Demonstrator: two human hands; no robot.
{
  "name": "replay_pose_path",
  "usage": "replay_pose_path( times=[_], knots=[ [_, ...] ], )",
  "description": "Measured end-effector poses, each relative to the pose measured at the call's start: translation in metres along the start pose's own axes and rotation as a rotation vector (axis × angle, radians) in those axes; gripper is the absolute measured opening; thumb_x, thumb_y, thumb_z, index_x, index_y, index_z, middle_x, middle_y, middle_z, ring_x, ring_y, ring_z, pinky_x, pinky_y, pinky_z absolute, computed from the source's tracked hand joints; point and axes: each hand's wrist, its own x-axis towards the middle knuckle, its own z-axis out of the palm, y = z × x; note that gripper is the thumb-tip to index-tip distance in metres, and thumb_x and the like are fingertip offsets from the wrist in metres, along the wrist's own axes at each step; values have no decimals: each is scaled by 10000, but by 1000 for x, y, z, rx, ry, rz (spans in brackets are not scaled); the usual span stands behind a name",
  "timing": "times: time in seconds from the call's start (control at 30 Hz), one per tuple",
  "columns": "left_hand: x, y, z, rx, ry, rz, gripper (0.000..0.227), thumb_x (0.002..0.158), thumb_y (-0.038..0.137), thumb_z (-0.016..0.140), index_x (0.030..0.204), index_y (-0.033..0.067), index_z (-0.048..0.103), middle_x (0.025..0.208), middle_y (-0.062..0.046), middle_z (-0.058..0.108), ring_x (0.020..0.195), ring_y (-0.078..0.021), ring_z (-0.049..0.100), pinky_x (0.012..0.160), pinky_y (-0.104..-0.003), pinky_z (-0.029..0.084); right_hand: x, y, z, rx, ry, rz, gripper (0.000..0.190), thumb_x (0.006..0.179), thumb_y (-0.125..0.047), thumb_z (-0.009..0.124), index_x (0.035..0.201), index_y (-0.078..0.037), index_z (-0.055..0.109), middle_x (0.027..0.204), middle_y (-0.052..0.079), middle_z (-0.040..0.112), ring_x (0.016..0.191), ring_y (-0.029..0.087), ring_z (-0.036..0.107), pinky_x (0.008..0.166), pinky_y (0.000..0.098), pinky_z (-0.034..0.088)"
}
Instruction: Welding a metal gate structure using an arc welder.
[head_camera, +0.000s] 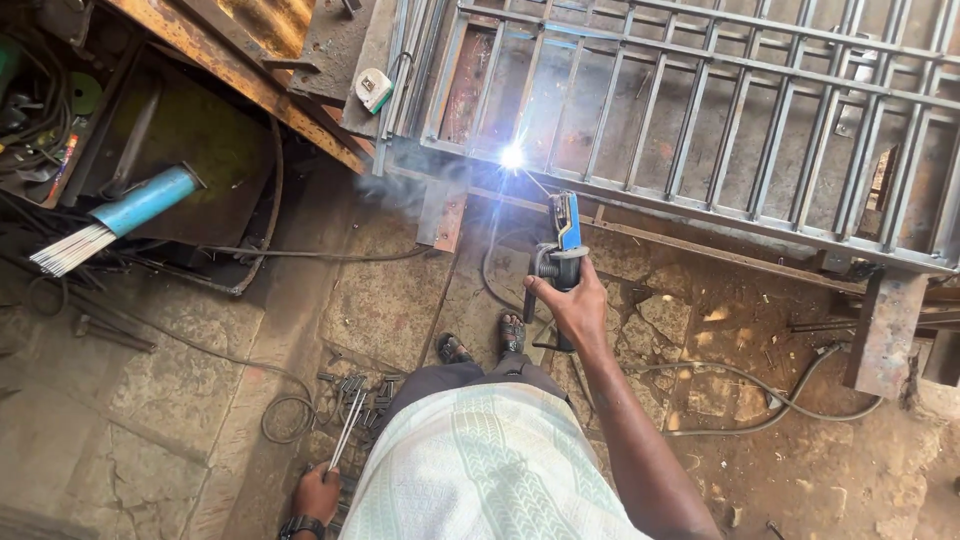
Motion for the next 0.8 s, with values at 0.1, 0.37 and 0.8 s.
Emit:
replay_pose_path(
  times=[0.1,0.37,0.8],
  knots=[
    [-1,6,-1,-39,-59,-39,394,956,341,576,1194,70,734,977,-213,796,964,-379,736,864,-462,569,3,-3,-5,-23,-8,-2,733,705,-381,911,1273,-22,618,1085,140,761,1009,231,742,932,391,584],
    [13,-21,24,-46,17,64,420,924,335,616,1189,27,722,1001,-225,753,966,-402,723,837,-469,556,13,7,-14,116,-28,33,663,695,-327,886,1224,-9,644,1056,124,754,937,206,734,882,354,600],
    [18,-23,23,-83,-17,-2,414,913,340,611,1206,75,735,955,-205,797,943,-362,771,861,-450,575,22,-4,-27,0,-63,36,719,679,-398,870,1237,-1,652,1005,104,745,894,192,726,819,338,600]
  ],
)
